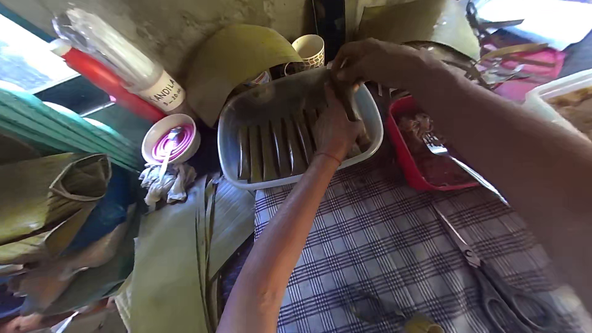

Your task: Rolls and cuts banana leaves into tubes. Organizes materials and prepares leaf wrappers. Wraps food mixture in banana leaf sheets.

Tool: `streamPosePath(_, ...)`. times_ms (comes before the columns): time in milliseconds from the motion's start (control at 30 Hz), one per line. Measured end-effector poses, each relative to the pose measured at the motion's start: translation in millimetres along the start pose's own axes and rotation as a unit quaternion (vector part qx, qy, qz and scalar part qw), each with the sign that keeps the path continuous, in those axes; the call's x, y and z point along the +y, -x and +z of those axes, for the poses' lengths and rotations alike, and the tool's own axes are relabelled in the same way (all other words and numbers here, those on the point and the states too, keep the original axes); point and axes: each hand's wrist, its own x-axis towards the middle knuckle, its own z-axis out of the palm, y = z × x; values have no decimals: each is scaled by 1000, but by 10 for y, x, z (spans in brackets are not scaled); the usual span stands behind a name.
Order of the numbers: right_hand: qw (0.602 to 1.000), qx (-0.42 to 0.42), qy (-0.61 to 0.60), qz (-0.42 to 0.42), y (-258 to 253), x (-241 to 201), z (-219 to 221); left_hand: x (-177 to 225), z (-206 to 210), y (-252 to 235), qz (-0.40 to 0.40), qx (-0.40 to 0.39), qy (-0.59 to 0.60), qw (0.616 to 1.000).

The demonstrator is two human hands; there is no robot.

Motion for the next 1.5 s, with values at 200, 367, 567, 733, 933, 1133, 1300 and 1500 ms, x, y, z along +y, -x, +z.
streamPosePath(200,994,-25,66,80,-135,-70,30,-3,70,320,86,21,-97,991)
streamPosePath(367,956,-49,280,74,-257,-94,85,-337,383,572,254,23,-196,947)
streamPosePath(567,871,-73,478,87,-288,-332,283,-374,423,594,279,-4,-271,921)
streamPosePath(733,848,-100,512,96,-223,-383,415,-391,450,583,293,1,-291,911)
streamPosePath(933,852,-98,501,117,-279,-408,401,-407,449,586,278,-17,-256,926)
streamPosePath(1133,851,-102,510,78,-310,-242,392,-372,414,576,274,-40,-270,922)
streamPosePath(1300,865,-118,485,47,-188,-258,371,-490,444,723,315,61,-238,917)
streamPosePath(1500,880,-114,459,36,-206,-163,296,-470,426,768,284,47,-228,930)
